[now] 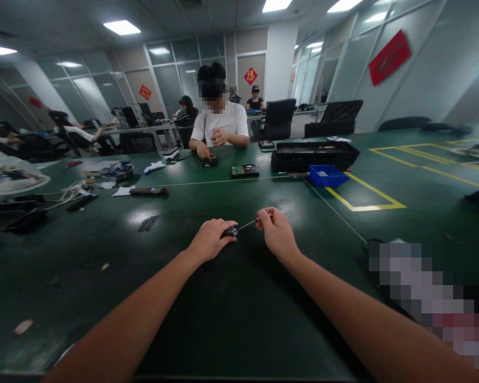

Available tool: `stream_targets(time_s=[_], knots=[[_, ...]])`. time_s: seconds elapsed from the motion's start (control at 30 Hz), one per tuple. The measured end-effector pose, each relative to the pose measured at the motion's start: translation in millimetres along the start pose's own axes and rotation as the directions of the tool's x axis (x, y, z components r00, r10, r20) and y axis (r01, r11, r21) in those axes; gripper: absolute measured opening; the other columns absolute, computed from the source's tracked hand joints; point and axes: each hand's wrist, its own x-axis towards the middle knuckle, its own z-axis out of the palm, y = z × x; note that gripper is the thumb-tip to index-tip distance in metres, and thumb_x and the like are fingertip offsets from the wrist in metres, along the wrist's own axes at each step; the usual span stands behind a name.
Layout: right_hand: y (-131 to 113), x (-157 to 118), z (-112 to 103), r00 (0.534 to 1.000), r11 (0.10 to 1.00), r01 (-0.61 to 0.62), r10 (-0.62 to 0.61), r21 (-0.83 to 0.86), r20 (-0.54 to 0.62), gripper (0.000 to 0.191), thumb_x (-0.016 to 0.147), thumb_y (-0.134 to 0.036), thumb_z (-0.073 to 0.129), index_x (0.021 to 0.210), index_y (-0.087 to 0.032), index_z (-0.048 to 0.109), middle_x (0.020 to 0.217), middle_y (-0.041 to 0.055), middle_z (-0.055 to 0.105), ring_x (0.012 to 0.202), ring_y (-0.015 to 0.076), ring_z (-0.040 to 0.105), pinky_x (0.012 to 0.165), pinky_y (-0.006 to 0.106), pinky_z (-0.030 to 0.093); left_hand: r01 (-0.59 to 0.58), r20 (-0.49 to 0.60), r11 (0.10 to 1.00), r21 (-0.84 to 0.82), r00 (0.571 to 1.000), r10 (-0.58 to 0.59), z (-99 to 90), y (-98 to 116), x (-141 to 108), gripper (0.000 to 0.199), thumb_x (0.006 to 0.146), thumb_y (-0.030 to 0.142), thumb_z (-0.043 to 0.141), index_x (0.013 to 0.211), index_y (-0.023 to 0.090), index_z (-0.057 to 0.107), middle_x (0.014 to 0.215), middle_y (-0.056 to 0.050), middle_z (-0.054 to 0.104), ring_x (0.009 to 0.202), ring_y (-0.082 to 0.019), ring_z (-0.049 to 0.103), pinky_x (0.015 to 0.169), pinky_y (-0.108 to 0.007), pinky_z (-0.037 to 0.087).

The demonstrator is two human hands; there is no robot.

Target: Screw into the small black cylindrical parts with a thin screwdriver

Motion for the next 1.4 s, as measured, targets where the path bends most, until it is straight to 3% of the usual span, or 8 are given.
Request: stream_targets(time_s=[0.37, 0.53, 0.67, 0.77, 0.9, 1.0, 1.13, 1.4], knots=[[-2, -2, -3, 0.982, 0.943, 0.187, -0.181, -0.274, 0.050, 0.020, 0.099, -0.037, 0.045, 0.091, -0.023, 0.059, 0.077, 0.0024, 0.068, 0.073, 0.0207, 0.065, 0.069, 0.033, 0.044, 0.000, 0.022, 1.000, -0.003, 1.000, 0.000, -1.8, 5, -1, 0.043, 0.093, 0.036, 0.065, 0.134, 0.025, 0.060, 0.111, -0.007, 0.066, 0.106, -0.027, 0.060, 0.095, -0.043, 0.046], [-4, -2, -5, 0.986, 0.942, 0.160, -0.170, -0.294, -0.007, 0.023, 0.099, -0.038, 0.044, 0.089, -0.023, 0.059, 0.077, 0.0037, 0.068, 0.074, 0.0219, 0.065, 0.069, 0.034, 0.044, 0.075, -0.049, 0.974, -0.214, 0.995, -0.088, -8.1, 9, -1, 0.030, 0.091, 0.033, 0.066, 0.119, 0.022, 0.064, 0.116, -0.007, 0.066, 0.107, -0.025, 0.061, 0.094, -0.039, 0.047], [-6, -3, -7, 0.987, 0.949, 0.148, -0.159, -0.279, -0.016, 0.025, 0.100, -0.039, 0.043, 0.091, -0.022, 0.059, 0.079, 0.0042, 0.068, 0.076, 0.0222, 0.065, 0.070, 0.034, 0.044, 0.144, -0.129, 0.912, -0.384, 0.970, -0.207, -17.2, 10, -3, 0.035, 0.093, 0.031, 0.061, 0.127, 0.023, 0.056, 0.119, -0.006, 0.065, 0.110, -0.023, 0.061, 0.098, -0.038, 0.046], [-6, -3, -8, 0.988, 0.956, 0.144, -0.154, -0.257, -0.022, 0.027, 0.101, -0.041, 0.042, 0.092, -0.023, 0.059, 0.080, 0.0043, 0.068, 0.076, 0.0221, 0.065, 0.070, 0.034, 0.043, 0.195, -0.120, 0.871, -0.451, 0.954, -0.276, -27.0, 13, -4, 0.034, 0.096, 0.038, 0.054, 0.126, 0.023, 0.054, 0.112, -0.006, 0.066, 0.101, -0.022, 0.063, 0.090, -0.037, 0.048], [-5, -3, -9, 0.988, 0.962, 0.135, -0.149, -0.238, -0.040, 0.027, 0.101, -0.043, 0.042, 0.094, -0.023, 0.059, 0.082, 0.0053, 0.069, 0.078, 0.0227, 0.065, 0.070, 0.034, 0.043, 0.216, -0.092, 0.905, -0.367, 0.959, -0.267, -38.0, 20, -2, 0.034, 0.092, 0.050, 0.058, 0.109, 0.021, 0.061, 0.101, -0.006, 0.067, 0.091, -0.023, 0.063, 0.081, -0.037, 0.050], [-5, -3, -8, 0.985, 0.960, 0.139, -0.159, -0.243, -0.061, 0.027, 0.101, -0.043, 0.042, 0.094, -0.023, 0.059, 0.082, 0.0053, 0.069, 0.078, 0.0230, 0.065, 0.071, 0.035, 0.043, 0.182, 0.001, 0.942, -0.281, 0.982, -0.189, -38.9, 27, 3, 0.030, 0.092, 0.045, 0.059, 0.110, 0.022, 0.065, 0.106, -0.007, 0.070, 0.095, -0.025, 0.065, 0.084, -0.039, 0.050], [-4, -2, -8, 0.984, 0.959, 0.141, -0.164, -0.245, -0.075, 0.027, 0.101, -0.043, 0.042, 0.093, -0.023, 0.058, 0.081, 0.0045, 0.068, 0.077, 0.0228, 0.064, 0.071, 0.035, 0.043, 0.115, 0.096, 0.979, -0.169, 0.990, -0.099, -28.3, 30, 13, 0.026, 0.092, 0.033, 0.059, 0.113, 0.022, 0.068, 0.113, -0.009, 0.070, 0.103, -0.026, 0.066, 0.090, -0.039, 0.050], [-4, -1, -10, 0.981, 0.959, 0.150, -0.174, -0.241, -0.084, 0.026, 0.101, -0.043, 0.043, 0.093, -0.023, 0.058, 0.080, 0.0040, 0.067, 0.078, 0.0227, 0.065, 0.072, 0.035, 0.043, 0.005, 0.206, 0.998, 0.062, 0.978, -0.018, -10.1, 27, 27, 0.034, 0.092, 0.049, 0.059, 0.106, 0.021, 0.072, 0.105, -0.011, 0.071, 0.096, -0.028, 0.066, 0.080, -0.038, 0.050]])
